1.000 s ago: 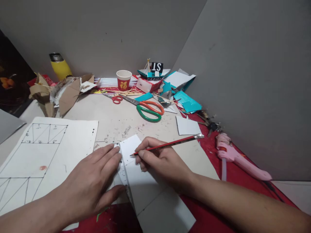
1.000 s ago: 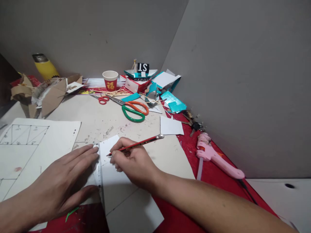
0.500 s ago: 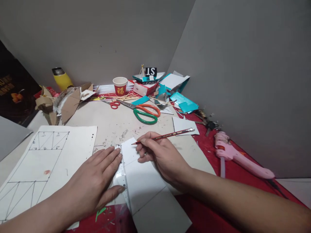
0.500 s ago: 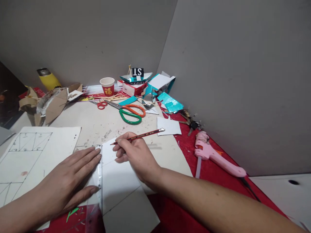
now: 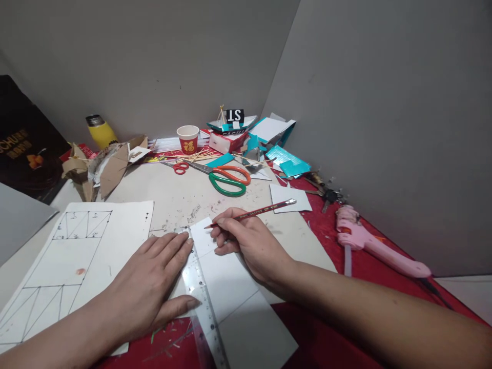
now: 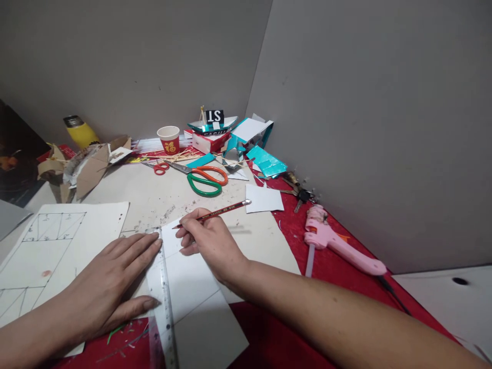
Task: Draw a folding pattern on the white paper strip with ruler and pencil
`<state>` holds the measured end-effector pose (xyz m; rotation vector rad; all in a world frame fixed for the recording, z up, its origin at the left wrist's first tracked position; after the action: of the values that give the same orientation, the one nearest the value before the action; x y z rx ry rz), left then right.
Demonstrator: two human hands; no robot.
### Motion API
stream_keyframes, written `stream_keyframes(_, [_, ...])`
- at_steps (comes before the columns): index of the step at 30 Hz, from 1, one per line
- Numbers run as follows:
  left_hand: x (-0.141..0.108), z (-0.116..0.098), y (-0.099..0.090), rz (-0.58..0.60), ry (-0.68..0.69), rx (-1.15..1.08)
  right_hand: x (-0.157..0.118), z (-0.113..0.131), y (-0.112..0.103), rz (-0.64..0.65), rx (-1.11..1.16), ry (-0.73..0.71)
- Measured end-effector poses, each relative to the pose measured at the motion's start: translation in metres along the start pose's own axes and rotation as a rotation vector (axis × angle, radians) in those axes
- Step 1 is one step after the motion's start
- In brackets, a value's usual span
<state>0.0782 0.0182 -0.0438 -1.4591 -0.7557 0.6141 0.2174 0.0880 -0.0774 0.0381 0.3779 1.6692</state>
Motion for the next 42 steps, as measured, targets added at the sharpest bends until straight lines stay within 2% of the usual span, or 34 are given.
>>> stream_keyframes(9, [0.001,0.0,-0.001,-0.015,-0.014,0.011,0.0,0.001,-0.001,0.004,-0.019,-0.003])
stream_keyframes(12, [0.002,-0.003,0.0,0.002,0.007,0.015,0.001,0.0,-0.001,0.007,-0.02,0.006])
stream_keyframes(21, [0.004,-0.009,-0.003,-0.052,0.064,0.023,0.001,-0.001,-0.001,0.017,-0.035,0.008])
stream_keyframes(30, [0.001,0.007,-0.005,-0.053,0.039,-0.07,0.002,-0.002,-0.002,0.007,-0.058,0.018])
stream_keyframes(35, [0.003,0.005,-0.006,-0.082,0.085,-0.052,0.002,-0.001,-0.003,0.005,-0.077,0.02])
stream_keyframes(42, [0.004,0.007,-0.01,-0.124,0.081,-0.101,0.001,-0.001,-0.003,-0.001,-0.079,0.025])
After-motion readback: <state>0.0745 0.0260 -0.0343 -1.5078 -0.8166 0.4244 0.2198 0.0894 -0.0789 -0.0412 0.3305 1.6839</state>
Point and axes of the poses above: each hand's wrist, its own x-axis towards the middle knuckle, its own y-axis out of the palm, z = x × y, the point moved 10 cm from there along x, towards the middle knuckle, and after that the axes turned 6 degrees about -y, right-handed, at the moved point
